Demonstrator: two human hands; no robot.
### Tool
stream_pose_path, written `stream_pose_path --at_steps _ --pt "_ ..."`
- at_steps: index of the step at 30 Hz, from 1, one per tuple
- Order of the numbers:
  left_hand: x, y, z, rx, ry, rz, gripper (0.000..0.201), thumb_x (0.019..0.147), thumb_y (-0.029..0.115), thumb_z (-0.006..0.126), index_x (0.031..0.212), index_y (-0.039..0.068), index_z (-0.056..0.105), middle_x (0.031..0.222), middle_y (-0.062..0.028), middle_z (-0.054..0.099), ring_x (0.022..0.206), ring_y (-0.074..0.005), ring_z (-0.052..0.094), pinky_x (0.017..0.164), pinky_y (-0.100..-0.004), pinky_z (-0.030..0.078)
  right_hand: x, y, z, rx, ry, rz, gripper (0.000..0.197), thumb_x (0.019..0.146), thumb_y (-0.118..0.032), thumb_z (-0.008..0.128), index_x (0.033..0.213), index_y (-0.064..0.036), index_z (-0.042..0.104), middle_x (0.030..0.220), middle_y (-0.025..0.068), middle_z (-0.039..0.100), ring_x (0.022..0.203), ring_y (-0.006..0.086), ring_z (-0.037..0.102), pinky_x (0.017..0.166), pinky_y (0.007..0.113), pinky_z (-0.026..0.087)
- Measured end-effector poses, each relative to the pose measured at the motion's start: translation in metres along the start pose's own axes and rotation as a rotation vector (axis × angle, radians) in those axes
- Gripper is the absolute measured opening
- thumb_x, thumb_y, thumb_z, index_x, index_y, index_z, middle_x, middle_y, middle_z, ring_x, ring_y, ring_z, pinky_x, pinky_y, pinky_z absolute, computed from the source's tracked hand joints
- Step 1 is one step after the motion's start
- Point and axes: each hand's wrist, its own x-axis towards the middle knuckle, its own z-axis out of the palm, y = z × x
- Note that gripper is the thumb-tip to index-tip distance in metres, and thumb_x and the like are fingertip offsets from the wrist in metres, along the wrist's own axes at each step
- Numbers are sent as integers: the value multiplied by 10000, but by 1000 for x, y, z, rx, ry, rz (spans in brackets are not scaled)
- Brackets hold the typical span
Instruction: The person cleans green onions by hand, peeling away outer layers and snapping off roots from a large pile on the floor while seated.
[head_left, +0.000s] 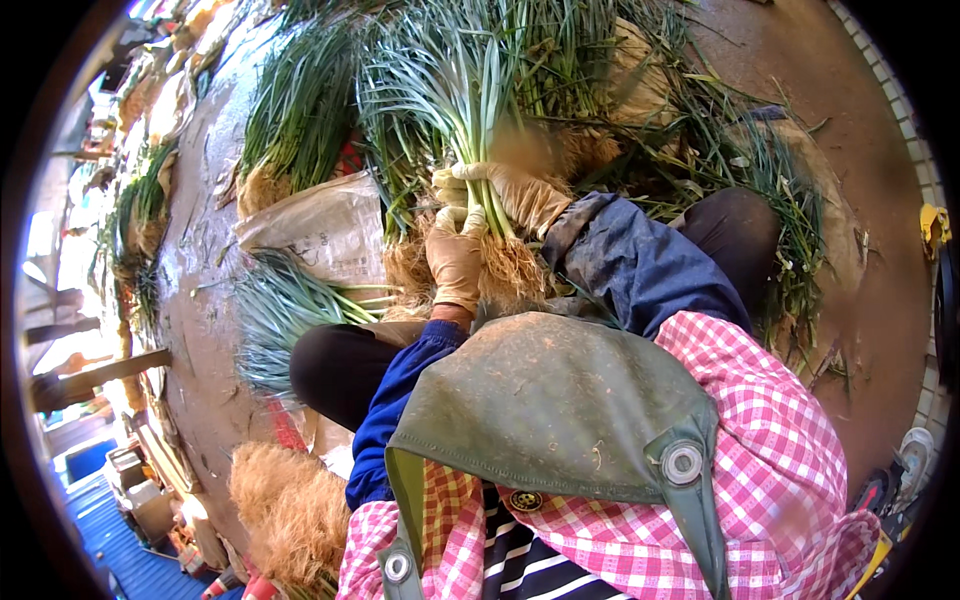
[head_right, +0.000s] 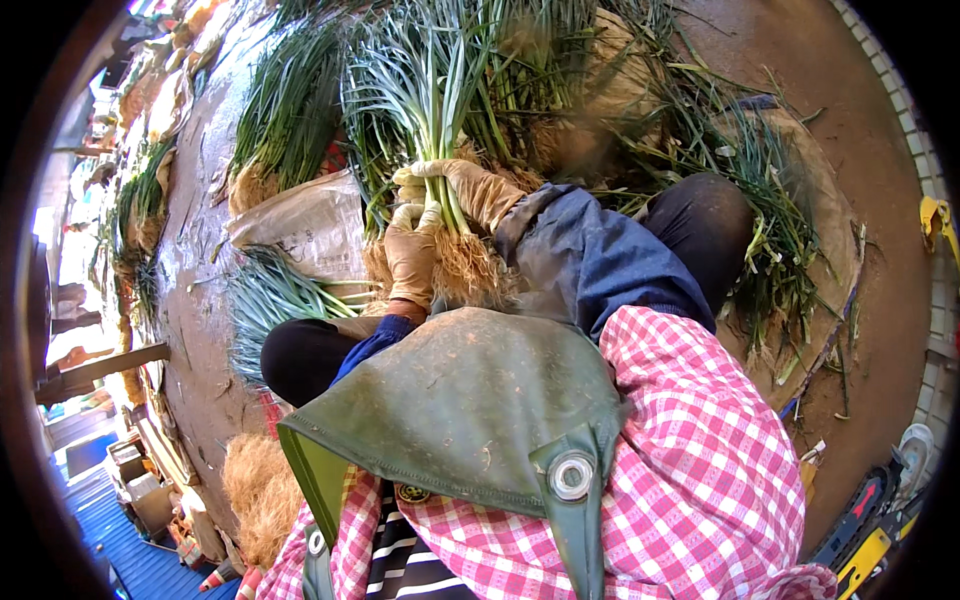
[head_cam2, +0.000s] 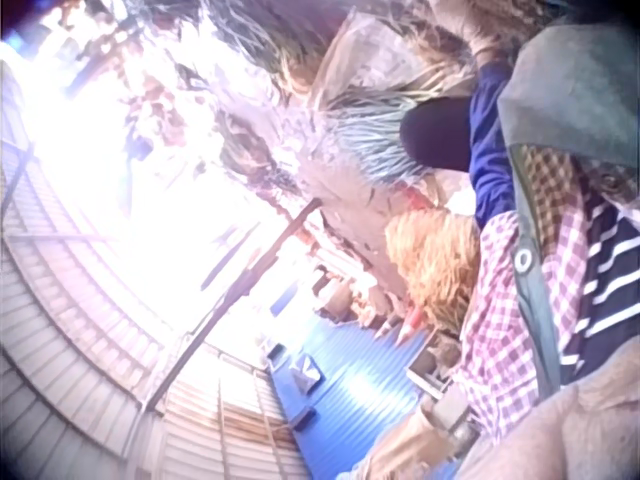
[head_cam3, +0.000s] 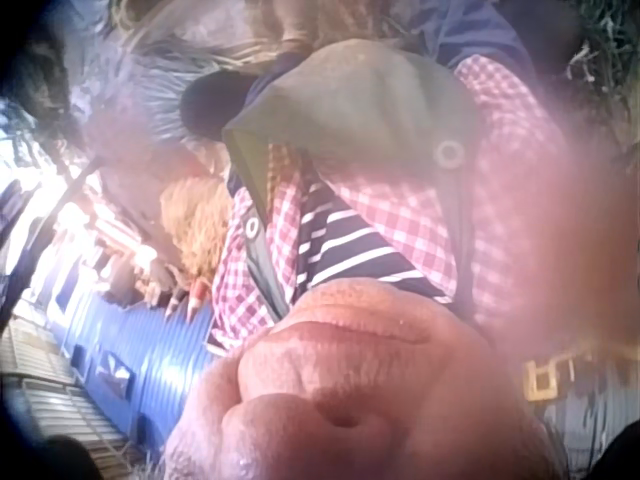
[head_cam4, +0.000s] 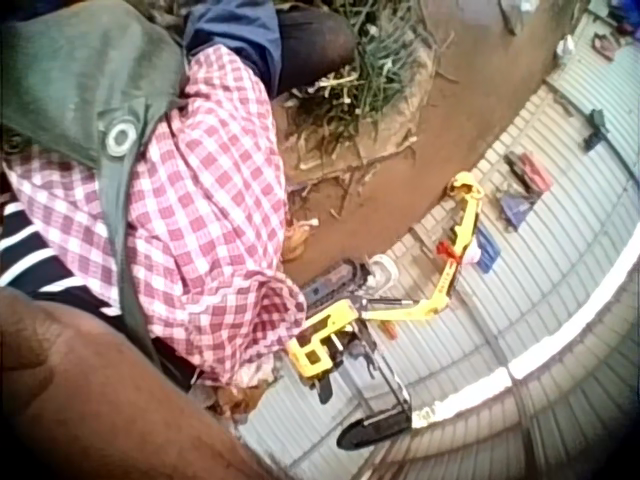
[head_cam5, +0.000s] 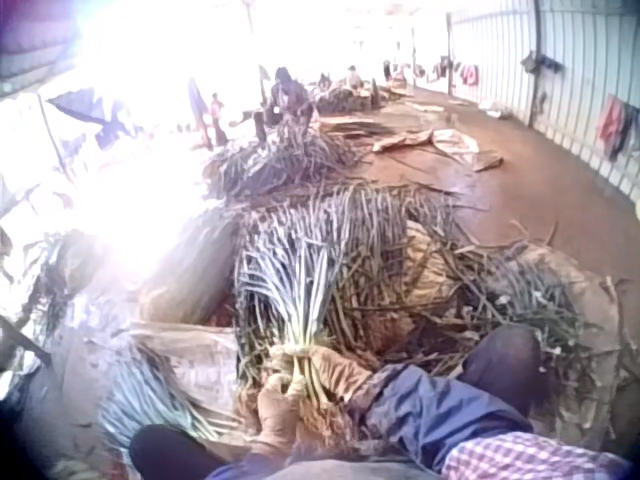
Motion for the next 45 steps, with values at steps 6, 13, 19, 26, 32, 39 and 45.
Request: stream_pose_path --at_steps 6,13,19,26,32,39,45 --pt "-3 4 -7 367 2 191 165 819 190 628 804 28 601 692 -165 588 584 -243 568 578 -346 444 3 11 -6 -44 -12 -43 340 869 -129 486 1143 62 551 1055 161 628 937 256 612 881 360 483" --pt "-11 41 -19 -661 -183 -259 145 897 161 552 771 90 567 607 74 428 498 -15 338 435 -175 282 -1 -10 -3 122 -54 59 393 854 -81 471 1205 95 489 837 93 634 665 153 578 616 266 516" --pt "-34 70 -63 -1013 -446 -386 93 888 161 561 861 75 538 621 58 408 514 -53 381 450 -196 321 -7 -11 8 81 -110 15 499 810 -125 533 1219 139 426 1012 159 634 697 159 623 593 268 549" --pt "-59 130 -65 -520 -728 -217 229 807 212 641 838 -2 566 640 -53 581 521 -114 564 460 -206 430 20 -32 -56 141 -261 -59 421 835 -115 460 1186 118 459 662 37 560 583 131 533 528 269 519" --pt "-9 43 -59 706 -289 481 460 803 231 610 1167 -34 515 958 -148 623 942 -195 588 815 -319 461 17 -63 -61 -9 -701 20 832 836 -348 611 1423 -54 100 900 1 554 858 172 567 831 352 505" --pt "13 45 -21 -798 -383 -530 262 887 274 571 1018 47 586 840 -26 609 700 -111 575 656 -231 491 0 -15 2 316 -419 -190 580 837 -159 605 1278 115 344 882 58 545 780 165 558 714 283 506" --pt "12 35 0 -494 -496 -456 165 804 187 662 849 34 618 639 19 544 479 -101 491 449 -226 365 -5 -1 12 380 -275 -224 459 890 -139 522 1270 87 397 912 71 560 755 137 537 697 253 480"
